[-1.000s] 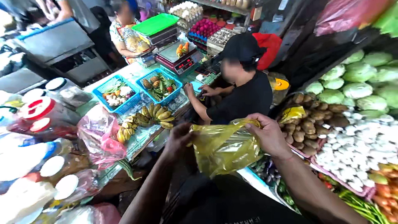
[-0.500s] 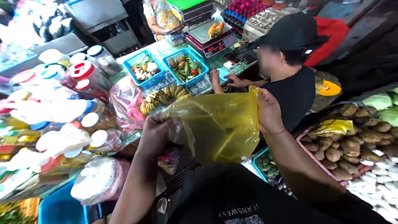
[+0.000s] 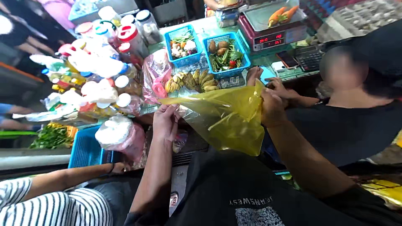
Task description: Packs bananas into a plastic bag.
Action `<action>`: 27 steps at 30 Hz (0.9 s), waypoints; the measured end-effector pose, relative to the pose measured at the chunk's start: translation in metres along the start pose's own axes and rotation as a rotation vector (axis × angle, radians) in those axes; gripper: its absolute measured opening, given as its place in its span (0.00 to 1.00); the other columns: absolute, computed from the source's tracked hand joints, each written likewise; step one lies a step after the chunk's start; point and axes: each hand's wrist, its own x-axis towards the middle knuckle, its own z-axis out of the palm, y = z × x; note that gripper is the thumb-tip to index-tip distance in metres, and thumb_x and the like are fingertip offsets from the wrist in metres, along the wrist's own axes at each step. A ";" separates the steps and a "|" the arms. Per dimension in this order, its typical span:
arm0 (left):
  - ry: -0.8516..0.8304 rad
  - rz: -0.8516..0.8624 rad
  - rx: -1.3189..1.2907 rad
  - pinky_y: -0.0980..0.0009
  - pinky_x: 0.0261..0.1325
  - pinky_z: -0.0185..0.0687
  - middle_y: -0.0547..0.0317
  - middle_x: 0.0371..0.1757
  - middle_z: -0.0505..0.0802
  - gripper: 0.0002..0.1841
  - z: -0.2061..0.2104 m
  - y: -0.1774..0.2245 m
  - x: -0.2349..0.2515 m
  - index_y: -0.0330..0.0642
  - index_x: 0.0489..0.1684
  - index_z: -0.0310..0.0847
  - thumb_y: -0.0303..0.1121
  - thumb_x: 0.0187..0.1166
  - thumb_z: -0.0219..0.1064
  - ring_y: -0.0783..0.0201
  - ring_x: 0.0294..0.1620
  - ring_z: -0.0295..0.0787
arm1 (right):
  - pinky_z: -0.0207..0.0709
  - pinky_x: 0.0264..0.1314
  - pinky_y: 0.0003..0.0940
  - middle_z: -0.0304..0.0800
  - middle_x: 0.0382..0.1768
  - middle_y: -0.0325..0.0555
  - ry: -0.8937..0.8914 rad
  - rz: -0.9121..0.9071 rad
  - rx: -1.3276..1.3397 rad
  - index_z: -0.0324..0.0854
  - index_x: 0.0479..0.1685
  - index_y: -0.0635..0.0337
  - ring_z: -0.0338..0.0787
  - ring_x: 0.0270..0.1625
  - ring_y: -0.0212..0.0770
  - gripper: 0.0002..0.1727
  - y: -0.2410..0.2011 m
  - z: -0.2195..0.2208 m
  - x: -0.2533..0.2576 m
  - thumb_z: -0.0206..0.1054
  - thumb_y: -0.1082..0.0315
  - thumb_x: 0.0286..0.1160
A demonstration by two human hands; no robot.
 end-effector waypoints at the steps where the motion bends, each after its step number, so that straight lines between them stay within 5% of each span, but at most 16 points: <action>1: 0.036 0.008 0.016 0.73 0.32 0.86 0.60 0.27 0.91 0.09 0.000 -0.004 0.004 0.42 0.32 0.86 0.24 0.81 0.61 0.70 0.24 0.85 | 0.88 0.43 0.32 0.87 0.36 0.34 -0.039 0.049 0.024 0.77 0.57 0.52 0.89 0.37 0.29 0.15 0.006 0.000 0.007 0.46 0.59 0.95; 4: 0.149 0.000 0.093 0.73 0.30 0.85 0.65 0.26 0.89 0.10 -0.015 -0.013 0.023 0.47 0.38 0.82 0.32 0.88 0.55 0.72 0.23 0.84 | 0.88 0.47 0.36 0.90 0.41 0.39 -0.118 0.216 -0.043 0.79 0.59 0.55 0.91 0.42 0.33 0.17 0.030 0.004 0.036 0.45 0.60 0.93; 8: 0.396 -0.032 0.109 0.63 0.42 0.89 0.60 0.38 0.90 0.06 -0.047 -0.019 0.041 0.45 0.52 0.77 0.32 0.87 0.56 0.66 0.37 0.89 | 0.87 0.53 0.45 0.89 0.55 0.47 -0.185 0.522 -0.174 0.73 0.72 0.55 0.91 0.53 0.44 0.22 0.073 -0.001 0.074 0.56 0.52 0.90; 10: 0.436 -0.034 0.082 0.59 0.48 0.90 0.57 0.44 0.93 0.11 -0.063 -0.017 0.036 0.45 0.58 0.79 0.38 0.89 0.55 0.62 0.44 0.91 | 0.85 0.58 0.46 0.88 0.60 0.45 -0.252 0.491 -0.259 0.71 0.75 0.53 0.90 0.57 0.43 0.23 0.074 0.001 0.067 0.59 0.53 0.88; 13: 0.392 -0.052 0.147 0.68 0.37 0.89 0.62 0.37 0.92 0.09 -0.067 -0.014 0.015 0.47 0.50 0.82 0.38 0.87 0.58 0.68 0.34 0.90 | 0.85 0.56 0.45 0.87 0.58 0.48 -0.404 0.359 -0.379 0.72 0.73 0.57 0.90 0.54 0.43 0.20 0.077 0.006 0.051 0.63 0.60 0.87; 15: 0.240 -0.016 0.185 0.66 0.46 0.91 0.61 0.41 0.94 0.07 -0.063 -0.007 0.004 0.47 0.47 0.87 0.35 0.85 0.63 0.68 0.40 0.91 | 0.89 0.48 0.43 0.91 0.51 0.51 -0.571 0.273 -0.429 0.77 0.66 0.62 0.93 0.46 0.44 0.17 0.077 0.020 0.041 0.63 0.64 0.86; 17: 0.141 0.038 0.233 0.65 0.46 0.91 0.60 0.38 0.94 0.05 -0.054 -0.005 -0.005 0.47 0.42 0.88 0.35 0.82 0.68 0.67 0.39 0.91 | 0.90 0.45 0.41 0.94 0.48 0.51 -0.800 0.386 -0.402 0.81 0.62 0.65 0.95 0.43 0.44 0.19 0.079 0.040 0.028 0.55 0.58 0.92; 19: 0.075 0.070 0.379 0.67 0.40 0.89 0.64 0.32 0.92 0.08 -0.040 -0.006 -0.020 0.49 0.33 0.88 0.37 0.81 0.67 0.70 0.33 0.89 | 0.89 0.49 0.42 0.94 0.53 0.50 -0.987 0.635 -0.340 0.81 0.66 0.62 0.95 0.50 0.44 0.35 0.093 0.067 0.013 0.38 0.43 0.94; 21: -0.066 0.108 0.521 0.67 0.38 0.89 0.65 0.30 0.93 0.11 -0.031 -0.011 -0.039 0.46 0.27 0.90 0.36 0.81 0.66 0.70 0.31 0.89 | 0.87 0.53 0.46 0.92 0.56 0.51 -0.972 0.871 -0.273 0.79 0.69 0.62 0.93 0.55 0.46 0.47 0.113 0.099 -0.004 0.27 0.32 0.89; 23: -0.251 0.165 0.600 0.69 0.44 0.90 0.63 0.37 0.94 0.07 -0.036 -0.018 -0.056 0.41 0.32 0.91 0.27 0.79 0.67 0.70 0.37 0.91 | 0.87 0.51 0.45 0.90 0.50 0.50 -0.879 0.954 -0.120 0.78 0.66 0.62 0.92 0.50 0.44 0.40 0.124 0.128 -0.020 0.35 0.36 0.92; 27: -0.371 0.225 0.623 0.70 0.48 0.91 0.62 0.38 0.96 0.01 -0.090 -0.044 -0.059 0.40 0.33 0.92 0.27 0.70 0.76 0.71 0.40 0.93 | 0.87 0.47 0.35 0.88 0.36 0.39 -0.860 0.747 0.070 0.81 0.49 0.59 0.89 0.38 0.34 0.10 0.119 0.165 -0.017 0.54 0.70 0.88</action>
